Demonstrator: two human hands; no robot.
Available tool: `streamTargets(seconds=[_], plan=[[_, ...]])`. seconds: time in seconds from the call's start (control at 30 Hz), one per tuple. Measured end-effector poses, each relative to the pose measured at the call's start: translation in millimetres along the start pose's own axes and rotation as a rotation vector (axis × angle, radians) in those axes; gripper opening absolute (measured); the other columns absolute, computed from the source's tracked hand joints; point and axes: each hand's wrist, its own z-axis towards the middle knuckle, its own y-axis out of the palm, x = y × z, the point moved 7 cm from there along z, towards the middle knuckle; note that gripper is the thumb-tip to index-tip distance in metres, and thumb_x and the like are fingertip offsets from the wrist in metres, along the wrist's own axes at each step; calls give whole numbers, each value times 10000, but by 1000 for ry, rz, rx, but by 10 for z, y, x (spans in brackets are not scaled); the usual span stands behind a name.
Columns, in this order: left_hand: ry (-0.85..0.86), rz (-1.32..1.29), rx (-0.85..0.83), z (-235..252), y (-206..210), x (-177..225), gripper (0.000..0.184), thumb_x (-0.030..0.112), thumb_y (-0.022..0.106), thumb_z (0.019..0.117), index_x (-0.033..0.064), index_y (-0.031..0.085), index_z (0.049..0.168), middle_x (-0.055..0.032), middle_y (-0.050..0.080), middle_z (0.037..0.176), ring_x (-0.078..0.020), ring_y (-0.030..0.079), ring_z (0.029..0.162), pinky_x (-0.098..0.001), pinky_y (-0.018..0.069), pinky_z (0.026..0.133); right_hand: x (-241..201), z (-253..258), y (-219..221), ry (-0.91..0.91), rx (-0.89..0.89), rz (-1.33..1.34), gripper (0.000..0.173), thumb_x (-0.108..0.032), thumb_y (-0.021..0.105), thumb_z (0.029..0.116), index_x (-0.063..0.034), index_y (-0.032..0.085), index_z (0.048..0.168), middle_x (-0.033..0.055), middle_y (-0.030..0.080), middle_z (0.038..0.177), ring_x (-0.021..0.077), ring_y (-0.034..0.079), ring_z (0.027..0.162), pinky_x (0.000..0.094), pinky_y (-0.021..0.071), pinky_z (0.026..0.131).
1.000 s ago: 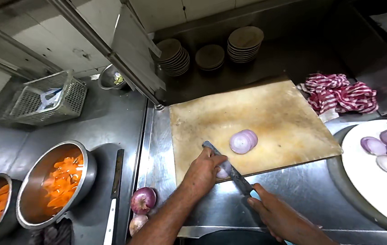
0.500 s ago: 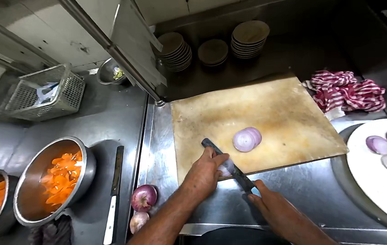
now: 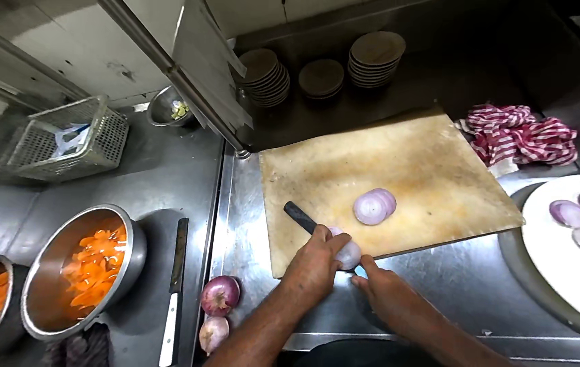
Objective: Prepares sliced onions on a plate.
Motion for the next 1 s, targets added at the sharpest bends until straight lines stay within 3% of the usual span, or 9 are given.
streamTargets(seconds=[0.1, 0.2, 0.33, 0.43, 0.63, 0.73, 0.83, 0.9, 1.0], plan=[[13, -57, 86, -55, -36, -111, 432, 140, 693, 947, 151, 619, 1372, -150, 572, 1314, -256, 652, 1075, -416, 560, 952, 22, -4, 2, 11, -9, 13, 476, -413, 408, 1102, -71, 425, 1432, 199, 672, 1020, 377, 694, 965, 525, 551, 865], [-8, -102, 89, -125, -76, -220, 345, 153, 673, 957, 82, 627, 1292, -129, 649, 1225, -240, 664, 1042, -412, 545, 958, 16, -11, -5, 18, -10, -11, 465, -423, 415, 1098, -79, 437, 1411, 197, 674, 1010, 378, 695, 962, 529, 553, 852], [-15, -145, 102, -178, -116, -314, 303, 158, 667, 959, 65, 654, 1247, -120, 683, 1096, -214, 666, 927, -382, 553, 883, 55, -82, -28, 4, 43, -12, 435, -397, 434, 1094, -96, 457, 1407, 193, 682, 1032, 380, 696, 983, 534, 551, 855], [-38, -173, 106, -135, -152, -334, 313, 178, 669, 967, 80, 661, 1264, -109, 677, 1076, -194, 652, 886, -371, 552, 851, 194, -147, -154, -35, 157, 97, 428, -367, 471, 1082, -68, 486, 1387, 188, 680, 951, 370, 694, 892, 537, 551, 813], [-87, -17, 33, 151, -235, -219, 489, 228, 662, 978, 208, 557, 1454, -115, 616, 1221, -245, 656, 1035, -459, 555, 930, 706, -334, -285, -40, 341, 262, 416, -405, 484, 1046, -138, 518, 1363, 96, 655, 829, 242, 662, 652, 450, 569, 631], [-108, 33, 19, 200, -244, -176, 431, 240, 669, 964, 187, 610, 1388, -120, 565, 1299, -254, 631, 1107, -457, 549, 955, 1021, -447, -216, -25, 363, 388, 417, -406, 491, 1027, -113, 521, 1322, 87, 630, 749, 230, 637, 555, 437, 567, 551], [-84, -15, 11, 206, -234, -146, 372, 192, 667, 947, 113, 625, 1308, -121, 597, 1277, -262, 610, 1159, -455, 516, 1005, 1269, -536, -113, 14, 312, 580, 391, -364, 494, 1033, -85, 485, 1306, 74, 597, 696, 217, 626, 522, 412, 570, 518], [-71, -83, -30, 212, -207, -107, 353, 167, 647, 960, 90, 599, 1302, -121, 655, 1218, -243, 650, 1118, -450, 524, 998, 1365, -589, -41, 40, 278, 727, 339, -327, 490, 1036, -84, 462, 1271, 54, 566, 665, 202, 609, 499, 388, 566, 497], [-35, -266, -32, 255, -193, -55, 364, 130, 660, 956, 84, 581, 1309, -93, 676, 1111, -181, 680, 971, -380, 565, 901, 1408, -653, 42, 48, 224, 893, 262, -276, 477, 1052, -86, 438, 1228, 33, 545, 684, 180, 594, 507, 362, 562, 494]])
